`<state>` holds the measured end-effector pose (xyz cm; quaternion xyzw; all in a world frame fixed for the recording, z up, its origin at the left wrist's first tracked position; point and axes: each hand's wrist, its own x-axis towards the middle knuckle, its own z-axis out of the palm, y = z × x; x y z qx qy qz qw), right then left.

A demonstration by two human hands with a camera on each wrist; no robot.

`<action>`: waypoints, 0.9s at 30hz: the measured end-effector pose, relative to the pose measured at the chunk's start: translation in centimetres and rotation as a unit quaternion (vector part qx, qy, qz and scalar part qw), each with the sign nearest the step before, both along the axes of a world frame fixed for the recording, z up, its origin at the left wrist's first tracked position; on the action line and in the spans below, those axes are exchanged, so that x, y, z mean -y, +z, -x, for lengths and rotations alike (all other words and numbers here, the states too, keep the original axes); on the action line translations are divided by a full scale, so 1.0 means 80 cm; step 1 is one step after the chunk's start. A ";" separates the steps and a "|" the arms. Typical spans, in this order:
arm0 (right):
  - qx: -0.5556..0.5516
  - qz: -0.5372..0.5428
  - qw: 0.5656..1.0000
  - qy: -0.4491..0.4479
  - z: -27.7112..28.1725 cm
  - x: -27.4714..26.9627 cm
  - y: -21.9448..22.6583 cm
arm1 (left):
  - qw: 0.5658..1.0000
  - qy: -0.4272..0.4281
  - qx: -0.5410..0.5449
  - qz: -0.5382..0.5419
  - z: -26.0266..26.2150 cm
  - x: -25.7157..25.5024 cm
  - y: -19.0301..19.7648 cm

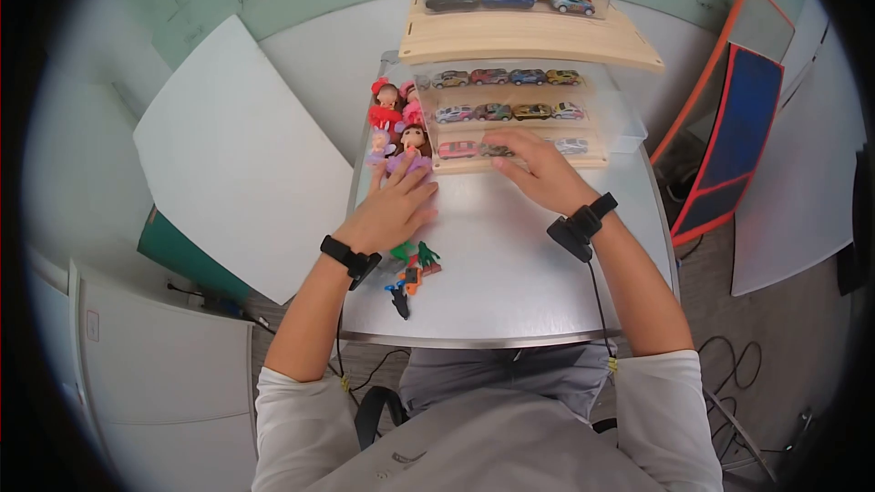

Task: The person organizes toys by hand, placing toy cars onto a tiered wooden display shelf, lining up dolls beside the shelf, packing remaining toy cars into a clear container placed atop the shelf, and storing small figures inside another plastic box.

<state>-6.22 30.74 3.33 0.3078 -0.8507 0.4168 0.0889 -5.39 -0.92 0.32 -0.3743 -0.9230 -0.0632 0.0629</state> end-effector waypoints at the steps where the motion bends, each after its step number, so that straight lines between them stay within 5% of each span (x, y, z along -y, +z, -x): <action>1: 0.002 0.007 1.000 0.001 0.002 -0.003 -0.005 | 1.000 -0.005 -0.001 0.000 -0.002 0.001 0.002; 5: -0.095 -0.032 0.995 -0.021 -0.019 -0.038 -0.015 | 0.999 -0.026 0.024 -0.024 -0.022 0.004 0.034; 8: 0.068 0.036 0.982 -0.174 -0.052 -0.106 -0.008 | 0.996 -0.022 0.062 -0.058 -0.066 0.018 0.065; 10: 0.033 -0.045 0.937 -0.346 -0.051 -0.168 0.004 | 0.980 0.001 0.169 -0.102 -0.102 0.031 0.075; 12: -0.083 -0.146 0.901 -0.400 -0.040 -0.213 0.005 | 0.977 0.006 0.182 -0.109 -0.126 0.038 0.061; 18: -0.044 -0.372 0.875 -0.306 0.022 -0.229 -0.018 | 0.975 -0.010 0.206 -0.089 -0.164 0.028 0.019; 27: -0.031 -0.170 0.912 -0.372 -0.030 -0.249 -0.023 | 0.973 -0.016 0.210 -0.098 -0.156 0.000 0.012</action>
